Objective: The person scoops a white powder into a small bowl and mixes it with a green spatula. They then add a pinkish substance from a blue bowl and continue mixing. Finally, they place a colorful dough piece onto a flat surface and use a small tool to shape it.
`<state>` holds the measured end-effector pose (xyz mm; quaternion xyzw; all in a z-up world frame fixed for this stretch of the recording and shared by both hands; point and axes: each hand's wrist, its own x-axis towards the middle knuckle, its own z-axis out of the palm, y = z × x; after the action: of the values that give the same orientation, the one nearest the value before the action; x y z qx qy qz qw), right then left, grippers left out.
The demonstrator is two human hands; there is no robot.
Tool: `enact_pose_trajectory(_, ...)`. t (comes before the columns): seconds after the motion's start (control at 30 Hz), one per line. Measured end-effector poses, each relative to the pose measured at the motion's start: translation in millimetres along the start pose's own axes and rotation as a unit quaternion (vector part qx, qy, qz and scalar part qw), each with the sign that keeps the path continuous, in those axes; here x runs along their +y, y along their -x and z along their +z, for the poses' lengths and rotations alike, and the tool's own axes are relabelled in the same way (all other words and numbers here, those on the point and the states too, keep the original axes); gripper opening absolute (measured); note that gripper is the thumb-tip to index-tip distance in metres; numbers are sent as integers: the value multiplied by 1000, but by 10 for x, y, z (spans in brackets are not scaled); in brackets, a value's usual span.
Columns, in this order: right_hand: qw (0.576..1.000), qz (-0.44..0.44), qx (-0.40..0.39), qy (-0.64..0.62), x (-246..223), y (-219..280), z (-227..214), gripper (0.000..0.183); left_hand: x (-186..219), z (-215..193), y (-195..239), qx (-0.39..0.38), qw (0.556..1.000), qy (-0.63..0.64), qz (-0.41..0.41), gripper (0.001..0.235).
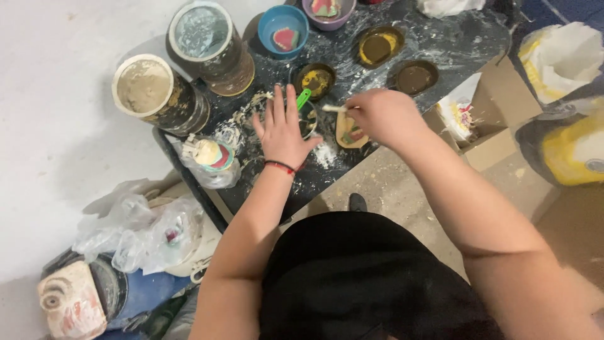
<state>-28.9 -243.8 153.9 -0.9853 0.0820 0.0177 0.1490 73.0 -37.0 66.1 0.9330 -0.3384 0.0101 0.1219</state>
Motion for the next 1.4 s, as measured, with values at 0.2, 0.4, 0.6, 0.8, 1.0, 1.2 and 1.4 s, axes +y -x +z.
enact_pose_trajectory(0.2, 983, 125, 89, -97, 1142, 628, 834, 25, 198, 80, 448, 34, 989, 106, 96, 99)
enact_pose_trajectory(0.4, 976, 145, 141, -77, 1106, 626, 1314, 23, 262, 376, 867, 95, 970, 138, 176, 88)
enact_pose_trajectory(0.6, 978, 118, 166, -40, 993, 792, 1478, 25, 202, 383, 957, 88, 966, 160, 182, 81)
enact_pose_trajectory(0.8, 973, 145, 154, -94, 642, 954, 1489, 21, 144, 469, 1038, 82, 968, 161, 175, 83)
enact_pose_trajectory(1.0, 964, 169, 132, -158, 402, 1039, 1446, 21, 91, 484, 1062, 77, 965, 181, 173, 80)
enact_pose_trajectory(1.2, 937, 214, 65, -270, 257, 1016, 1376, 24, 47, 475, 1103, 68, 965, 192, 164, 77)
enact_pose_trajectory(1.4, 917, 188, 43, -350, 8, 928, 1080, 27, -59, 405, 1057, 57, 968, 209, 125, 79)
